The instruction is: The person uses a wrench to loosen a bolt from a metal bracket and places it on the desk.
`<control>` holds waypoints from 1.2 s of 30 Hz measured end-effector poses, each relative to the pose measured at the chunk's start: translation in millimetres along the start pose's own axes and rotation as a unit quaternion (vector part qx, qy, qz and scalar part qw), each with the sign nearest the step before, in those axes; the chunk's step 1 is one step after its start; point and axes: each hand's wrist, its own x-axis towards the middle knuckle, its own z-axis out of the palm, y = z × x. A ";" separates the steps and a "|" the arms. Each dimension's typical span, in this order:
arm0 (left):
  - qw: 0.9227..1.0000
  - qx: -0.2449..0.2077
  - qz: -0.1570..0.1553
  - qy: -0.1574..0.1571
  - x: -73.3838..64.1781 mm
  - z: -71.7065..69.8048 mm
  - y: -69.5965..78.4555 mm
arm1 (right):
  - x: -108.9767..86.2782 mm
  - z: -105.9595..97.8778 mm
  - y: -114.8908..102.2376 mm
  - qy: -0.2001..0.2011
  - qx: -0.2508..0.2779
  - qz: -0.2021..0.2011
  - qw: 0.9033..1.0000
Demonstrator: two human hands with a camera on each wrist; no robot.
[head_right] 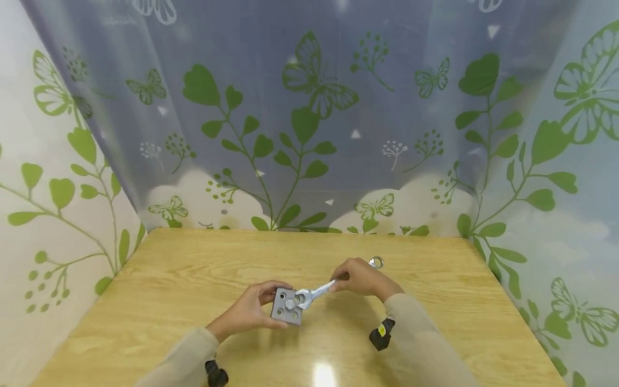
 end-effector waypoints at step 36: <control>0.984 0.040 -0.008 0.173 -3.2 12.2 34.2 | -35.2 130.7 -75.4 0.289 0.110 0.138 0.941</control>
